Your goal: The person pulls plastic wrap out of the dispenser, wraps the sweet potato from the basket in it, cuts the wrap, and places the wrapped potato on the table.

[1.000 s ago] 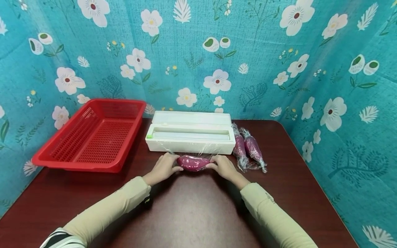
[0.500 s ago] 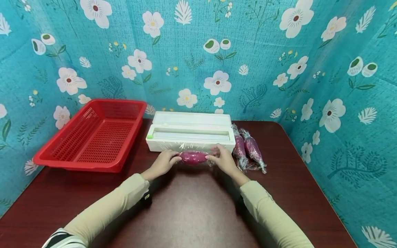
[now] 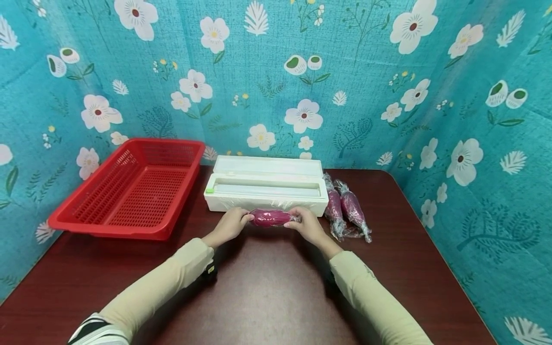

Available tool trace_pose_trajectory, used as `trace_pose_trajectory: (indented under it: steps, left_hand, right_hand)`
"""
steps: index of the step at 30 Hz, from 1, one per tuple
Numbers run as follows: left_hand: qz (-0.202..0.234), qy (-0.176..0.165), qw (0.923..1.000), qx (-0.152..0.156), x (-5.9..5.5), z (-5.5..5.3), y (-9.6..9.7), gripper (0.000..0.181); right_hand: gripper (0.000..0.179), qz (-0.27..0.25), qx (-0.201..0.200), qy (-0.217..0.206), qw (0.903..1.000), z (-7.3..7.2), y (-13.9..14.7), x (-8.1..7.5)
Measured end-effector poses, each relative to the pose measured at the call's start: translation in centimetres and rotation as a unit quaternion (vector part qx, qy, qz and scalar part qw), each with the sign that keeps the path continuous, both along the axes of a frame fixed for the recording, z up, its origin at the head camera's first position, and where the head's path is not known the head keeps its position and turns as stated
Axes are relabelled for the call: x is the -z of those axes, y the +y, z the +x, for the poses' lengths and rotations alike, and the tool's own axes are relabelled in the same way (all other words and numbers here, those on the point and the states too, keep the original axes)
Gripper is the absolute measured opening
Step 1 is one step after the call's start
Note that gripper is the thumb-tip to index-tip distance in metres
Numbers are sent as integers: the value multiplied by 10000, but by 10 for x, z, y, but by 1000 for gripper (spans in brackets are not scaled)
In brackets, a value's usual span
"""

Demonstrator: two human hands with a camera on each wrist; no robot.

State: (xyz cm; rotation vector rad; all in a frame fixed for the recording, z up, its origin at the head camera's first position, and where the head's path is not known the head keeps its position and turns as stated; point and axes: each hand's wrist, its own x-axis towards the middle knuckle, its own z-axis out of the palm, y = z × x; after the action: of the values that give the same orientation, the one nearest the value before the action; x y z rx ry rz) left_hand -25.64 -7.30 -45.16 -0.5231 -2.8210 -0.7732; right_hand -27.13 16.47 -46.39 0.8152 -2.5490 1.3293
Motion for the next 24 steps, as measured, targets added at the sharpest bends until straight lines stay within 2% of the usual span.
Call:
trace_pose_trajectory:
  steps: [8, 13, 19, 24]
  left_hand:
    - [-32, -50, 9997, -231, 4, -9, 2, 39]
    - [-43, -220, 9988, -440, 4, -13, 5, 47]
    - [-278, -267, 9971, -649, 4, -16, 8, 49]
    - [-356, -536, 9951, -748, 4, -20, 8, 48]
  right_hand:
    - [19, 227, -55, -35, 9997, -9, -2, 1]
    - [10, 412, -148, 13, 9990, -13, -3, 0]
    - [9, 747, -186, 253, 9967, -15, -5, -1]
    - [11, 1101, -54, 352, 9933, -15, -8, -1]
